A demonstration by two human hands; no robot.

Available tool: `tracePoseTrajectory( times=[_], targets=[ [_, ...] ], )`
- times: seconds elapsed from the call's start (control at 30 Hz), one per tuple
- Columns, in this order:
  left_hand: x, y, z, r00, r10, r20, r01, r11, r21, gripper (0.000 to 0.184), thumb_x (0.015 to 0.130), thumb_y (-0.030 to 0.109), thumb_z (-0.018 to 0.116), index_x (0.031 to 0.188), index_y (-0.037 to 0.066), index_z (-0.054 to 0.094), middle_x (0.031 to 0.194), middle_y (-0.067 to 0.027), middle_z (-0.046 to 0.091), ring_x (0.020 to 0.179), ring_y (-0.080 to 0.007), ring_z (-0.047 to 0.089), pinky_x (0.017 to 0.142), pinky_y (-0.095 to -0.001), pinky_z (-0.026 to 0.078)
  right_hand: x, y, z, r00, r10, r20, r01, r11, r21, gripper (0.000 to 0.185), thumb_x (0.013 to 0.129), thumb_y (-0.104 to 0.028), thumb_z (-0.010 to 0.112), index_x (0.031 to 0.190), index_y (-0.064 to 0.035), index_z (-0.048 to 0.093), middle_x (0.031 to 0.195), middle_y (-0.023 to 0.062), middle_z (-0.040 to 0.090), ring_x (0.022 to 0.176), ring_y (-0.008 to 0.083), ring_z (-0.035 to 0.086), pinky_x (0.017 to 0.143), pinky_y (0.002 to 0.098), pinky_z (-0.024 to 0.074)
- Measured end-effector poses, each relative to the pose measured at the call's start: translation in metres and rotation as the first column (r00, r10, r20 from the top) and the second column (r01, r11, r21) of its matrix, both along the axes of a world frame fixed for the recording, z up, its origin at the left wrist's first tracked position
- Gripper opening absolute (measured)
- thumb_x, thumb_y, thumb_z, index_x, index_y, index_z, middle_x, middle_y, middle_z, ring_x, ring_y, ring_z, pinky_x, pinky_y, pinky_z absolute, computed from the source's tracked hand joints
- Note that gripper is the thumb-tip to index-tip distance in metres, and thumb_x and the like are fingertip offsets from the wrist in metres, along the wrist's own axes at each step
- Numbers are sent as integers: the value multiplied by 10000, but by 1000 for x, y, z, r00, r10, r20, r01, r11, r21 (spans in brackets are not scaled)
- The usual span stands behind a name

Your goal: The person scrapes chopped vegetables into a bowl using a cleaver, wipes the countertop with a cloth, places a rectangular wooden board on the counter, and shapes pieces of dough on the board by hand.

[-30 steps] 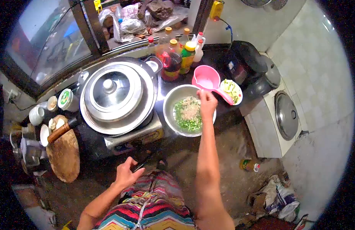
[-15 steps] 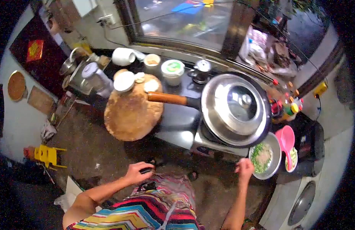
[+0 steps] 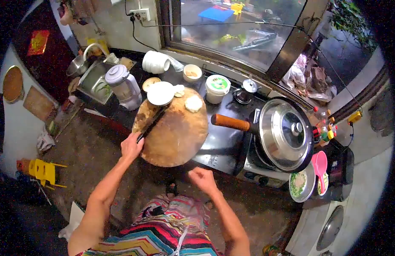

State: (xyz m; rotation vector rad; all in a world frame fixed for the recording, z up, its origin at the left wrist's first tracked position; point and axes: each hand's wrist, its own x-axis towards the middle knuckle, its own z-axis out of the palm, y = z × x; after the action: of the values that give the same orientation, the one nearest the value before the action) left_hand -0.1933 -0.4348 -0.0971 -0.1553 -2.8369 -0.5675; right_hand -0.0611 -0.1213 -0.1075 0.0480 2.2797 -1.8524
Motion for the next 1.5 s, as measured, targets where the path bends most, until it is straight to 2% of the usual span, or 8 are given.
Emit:
tracePoseTrajectory(
  times=[0.3,0.47,0.6,0.67,0.73,0.93,1.1,1.5],
  targets=[
    [10,15,-8,928,-371,0,371,928,-25,318,783,223,669,1068,112,584,809,-109,562,737,-325,617,593,-437,498,-7,-33,-10,965,-186,184,205,974,-96,265,888,-237,604,734,-21,614,623,-2,574,576,63,514,531,237,421],
    [49,18,4,864,-484,137,478,875,78,330,805,255,655,1078,74,625,833,-129,592,755,-333,615,620,-423,493,-25,-31,-30,940,-339,26,340,934,-115,264,904,-210,591,730,-13,604,600,-13,546,541,67,503,524,232,404],
    [65,10,0,932,-313,184,220,890,400,310,813,226,643,1062,44,618,754,-118,602,792,-296,638,662,-375,500,-52,-27,-29,904,-427,-14,420,895,-148,254,913,-197,578,729,-22,582,591,-21,509,542,68,494,519,238,396],
    [71,0,-9,765,-338,548,-319,540,779,160,887,166,556,936,15,580,605,-45,522,478,-145,527,439,-315,427,-67,-27,-31,873,-487,-34,468,855,-221,272,920,-206,568,707,-37,556,601,-12,518,547,66,486,524,232,390],
    [80,-11,-20,738,-344,580,-447,395,803,144,912,171,528,902,27,536,582,-44,510,396,-122,462,367,-280,375,-81,-24,-38,851,-523,51,520,825,-221,243,931,-217,553,770,-35,567,626,-5,531,534,71,476,527,228,393],
    [119,2,-40,697,-353,624,-570,254,781,176,920,179,529,868,13,498,543,-38,483,389,-128,453,371,-285,382,-111,-45,-56,812,-582,32,534,720,-444,214,956,-233,511,938,-26,565,754,13,560,621,77,509,574,235,428],
    [128,39,-49,696,-341,632,-600,205,773,179,918,181,525,841,24,487,560,-38,477,387,-125,451,364,-288,381,-119,-53,-75,845,-490,-212,478,872,-110,205,959,-103,441,1108,-13,548,1037,64,593,959,152,590,858,281,460],
    [136,99,-51,664,-304,683,-652,211,728,217,926,234,517,861,29,480,586,-33,480,411,-130,457,367,-297,379,-105,-77,-54,869,-131,-476,268,935,231,465,800,73,393,1254,10,467,1281,225,489,1225,378,439,1052,418,315]
  ],
)
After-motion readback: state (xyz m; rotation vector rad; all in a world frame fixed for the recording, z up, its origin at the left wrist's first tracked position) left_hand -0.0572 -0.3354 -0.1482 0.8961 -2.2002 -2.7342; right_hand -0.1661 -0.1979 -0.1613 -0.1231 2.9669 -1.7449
